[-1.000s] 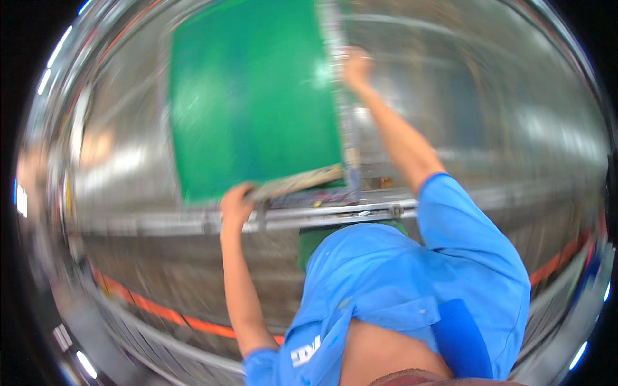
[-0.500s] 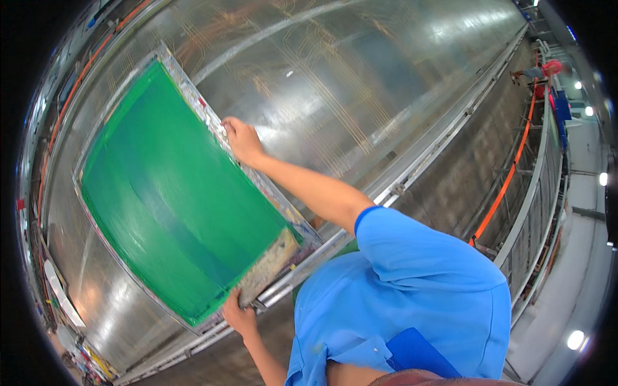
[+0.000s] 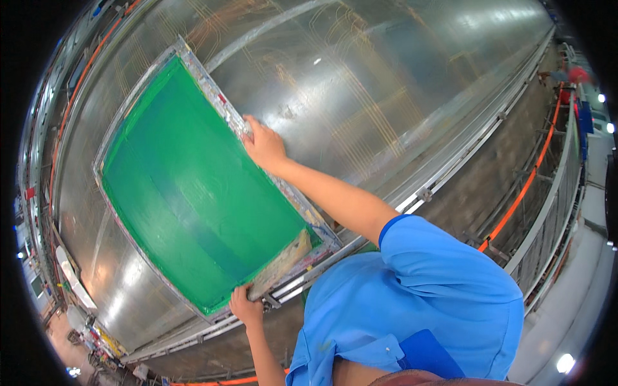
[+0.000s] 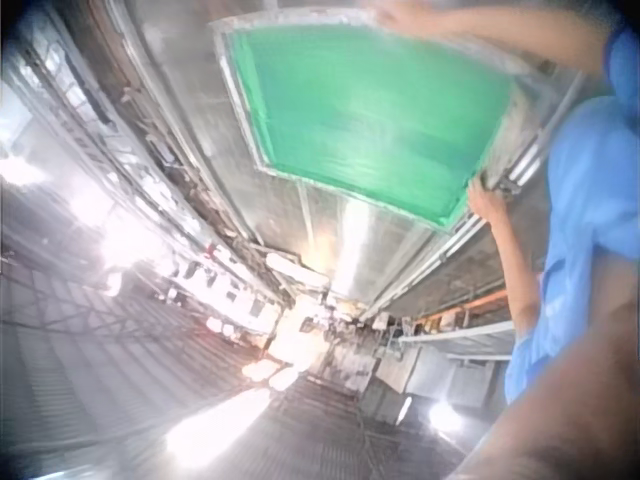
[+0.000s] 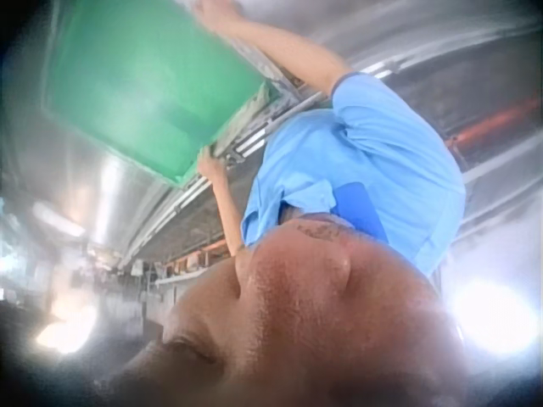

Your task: The person repeatedly uses a squeegee to spread green ink across a screen printing frame. They pull the squeegee across the screen multiple times, then lift and reposition the frame to continue the process.

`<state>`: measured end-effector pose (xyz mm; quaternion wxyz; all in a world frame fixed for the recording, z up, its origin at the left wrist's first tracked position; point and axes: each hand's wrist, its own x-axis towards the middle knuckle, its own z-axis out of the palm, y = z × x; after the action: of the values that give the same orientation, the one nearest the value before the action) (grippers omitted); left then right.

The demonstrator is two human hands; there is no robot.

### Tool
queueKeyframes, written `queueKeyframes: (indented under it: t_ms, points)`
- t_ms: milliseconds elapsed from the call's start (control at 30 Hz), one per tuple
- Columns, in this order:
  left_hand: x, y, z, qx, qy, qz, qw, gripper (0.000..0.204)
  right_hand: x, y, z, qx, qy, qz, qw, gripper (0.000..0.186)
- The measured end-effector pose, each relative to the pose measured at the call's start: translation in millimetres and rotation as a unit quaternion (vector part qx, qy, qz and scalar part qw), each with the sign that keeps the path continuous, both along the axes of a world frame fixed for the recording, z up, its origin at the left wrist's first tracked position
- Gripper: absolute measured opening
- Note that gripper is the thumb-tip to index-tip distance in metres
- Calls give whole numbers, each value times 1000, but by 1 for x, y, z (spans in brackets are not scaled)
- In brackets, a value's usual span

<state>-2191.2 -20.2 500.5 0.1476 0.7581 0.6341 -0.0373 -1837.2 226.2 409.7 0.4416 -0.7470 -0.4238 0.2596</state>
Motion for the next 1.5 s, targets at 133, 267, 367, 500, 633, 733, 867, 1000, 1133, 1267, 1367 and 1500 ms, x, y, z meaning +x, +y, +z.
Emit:
queueKeyframes:
  t_ms: [133,267,367,500,633,733,867,1000,1133,1267,1367,1500]
  points:
    - [-3,-3,-5,8,-20,-16,1000,36,4,-29,24,96,-160,-40,982,48]
    - [-9,-7,-12,0,2,11,1000,37,22,-122,103,188,104,164,963,38]
    - [-16,-5,-17,19,4,-7,1000,36,47,-231,179,193,421,230,856,25]
    - [-19,0,-20,-1,-5,-31,1000,35,64,-305,257,449,435,169,762,11]
    - [-16,7,-17,-10,22,-21,999,36,103,-369,283,493,380,112,775,12]
    - [-11,9,-11,-48,20,28,998,36,131,-417,287,498,338,65,796,12]
    - [0,10,-4,-49,24,30,998,35,175,-472,304,499,284,13,819,12]
    - [8,8,-1,-42,31,45,998,34,192,-482,314,502,266,15,823,13]
    - [3,5,-7,3,42,-2,999,34,166,-447,307,499,300,86,808,14]
    - [-8,3,-19,4,10,4,1000,34,111,-373,260,425,349,214,807,14]
    - [-8,1,-18,-14,3,10,1000,33,65,-284,183,175,326,258,892,20]
    - [8,-3,-4,8,-12,-20,1000,35,47,-164,69,102,3,190,976,42]
